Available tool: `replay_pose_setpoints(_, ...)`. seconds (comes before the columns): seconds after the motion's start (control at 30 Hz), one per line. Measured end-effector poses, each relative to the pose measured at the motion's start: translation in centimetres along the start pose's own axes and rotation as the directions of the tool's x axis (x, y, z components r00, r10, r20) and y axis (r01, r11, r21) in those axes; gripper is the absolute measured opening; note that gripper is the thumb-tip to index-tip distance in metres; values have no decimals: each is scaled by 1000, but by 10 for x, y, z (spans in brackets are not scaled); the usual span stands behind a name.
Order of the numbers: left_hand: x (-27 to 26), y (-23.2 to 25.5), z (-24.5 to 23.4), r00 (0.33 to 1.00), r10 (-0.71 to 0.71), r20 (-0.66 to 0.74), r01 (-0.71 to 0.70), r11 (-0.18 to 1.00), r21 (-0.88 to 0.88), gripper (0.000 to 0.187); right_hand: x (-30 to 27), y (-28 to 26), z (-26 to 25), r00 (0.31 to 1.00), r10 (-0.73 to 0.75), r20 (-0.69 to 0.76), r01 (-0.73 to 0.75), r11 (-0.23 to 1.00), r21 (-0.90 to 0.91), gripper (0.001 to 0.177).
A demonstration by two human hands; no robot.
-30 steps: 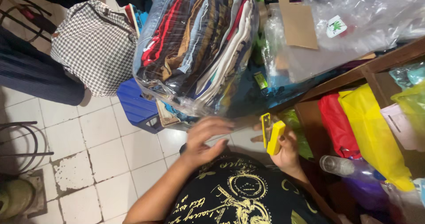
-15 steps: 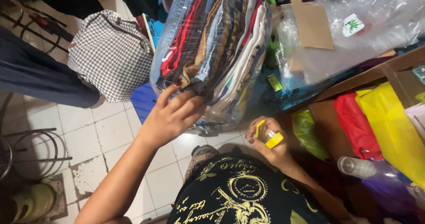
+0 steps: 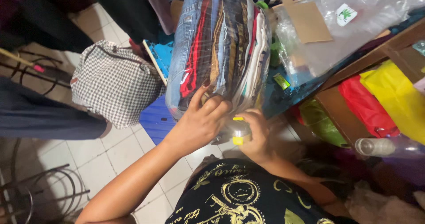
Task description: The person packs folded clothes into a clear plastic bag, seals it with a yellow clip, and then uses a yellow handheld label maker to print and apply a label to the package. The person repeats this process for a second bag of clothes.
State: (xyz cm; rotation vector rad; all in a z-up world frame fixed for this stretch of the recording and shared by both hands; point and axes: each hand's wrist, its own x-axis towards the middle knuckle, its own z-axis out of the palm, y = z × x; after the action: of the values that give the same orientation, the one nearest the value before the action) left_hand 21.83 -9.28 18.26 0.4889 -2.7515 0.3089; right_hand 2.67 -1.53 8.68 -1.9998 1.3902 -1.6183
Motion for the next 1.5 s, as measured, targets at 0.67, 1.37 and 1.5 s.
replay_pose_setpoints(0.67, 15, -18, 0, 999, 36, -32, -39, 994, -100, 15, -18, 14, 37, 848, 504, -160, -451, 847, 281, 38)
replay_pose_setpoints(1.37, 23, -16, -3, 997, 59, 59, -61, 998, 34, 27, 9, -5, 27, 923, 323, -207, -330, 944, 0, 46)
replay_pose_setpoints(1.5, 23, -16, -4, 996, 40, 75, -40, 999, 7, 28, 19, -13, 25, 953, 246, -175, -265, 960, -94, 44)
